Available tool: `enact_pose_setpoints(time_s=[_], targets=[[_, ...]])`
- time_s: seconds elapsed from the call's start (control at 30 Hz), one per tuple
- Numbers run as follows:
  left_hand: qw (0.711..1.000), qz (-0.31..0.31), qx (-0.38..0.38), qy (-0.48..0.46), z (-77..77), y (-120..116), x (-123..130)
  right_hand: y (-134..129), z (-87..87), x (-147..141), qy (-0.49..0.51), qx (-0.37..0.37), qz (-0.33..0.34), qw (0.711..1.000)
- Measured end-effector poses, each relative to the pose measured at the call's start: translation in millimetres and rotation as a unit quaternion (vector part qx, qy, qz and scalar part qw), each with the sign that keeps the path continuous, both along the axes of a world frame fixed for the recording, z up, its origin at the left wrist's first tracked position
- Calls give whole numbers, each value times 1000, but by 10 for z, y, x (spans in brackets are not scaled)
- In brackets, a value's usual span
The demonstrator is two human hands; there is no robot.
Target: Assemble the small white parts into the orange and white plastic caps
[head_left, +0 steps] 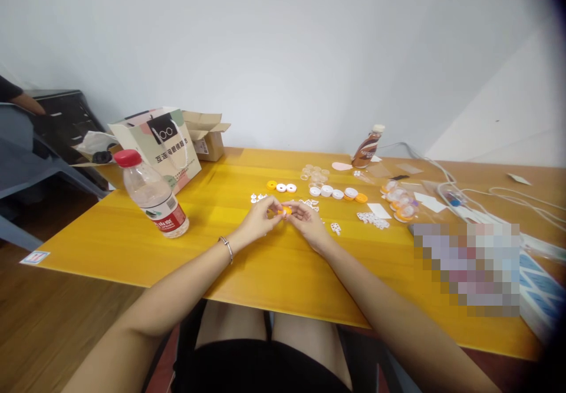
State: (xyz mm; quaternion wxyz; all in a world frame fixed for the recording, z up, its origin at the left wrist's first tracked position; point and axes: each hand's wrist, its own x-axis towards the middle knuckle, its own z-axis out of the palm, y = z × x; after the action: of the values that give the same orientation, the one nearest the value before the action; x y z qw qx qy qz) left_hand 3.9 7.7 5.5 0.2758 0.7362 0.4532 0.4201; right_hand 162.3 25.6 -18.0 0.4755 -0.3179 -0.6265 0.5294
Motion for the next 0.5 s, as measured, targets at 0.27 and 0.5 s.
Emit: enact_pose_setpoints(time_s=[0.27,0.5], targets=[[1000,-12,7,-4,11,45,-28,-13,15,-15,6,-21,1,1000],[997,-7,-42,-65,-86,111,-12,-32,32,-15,10,-33,3,999]])
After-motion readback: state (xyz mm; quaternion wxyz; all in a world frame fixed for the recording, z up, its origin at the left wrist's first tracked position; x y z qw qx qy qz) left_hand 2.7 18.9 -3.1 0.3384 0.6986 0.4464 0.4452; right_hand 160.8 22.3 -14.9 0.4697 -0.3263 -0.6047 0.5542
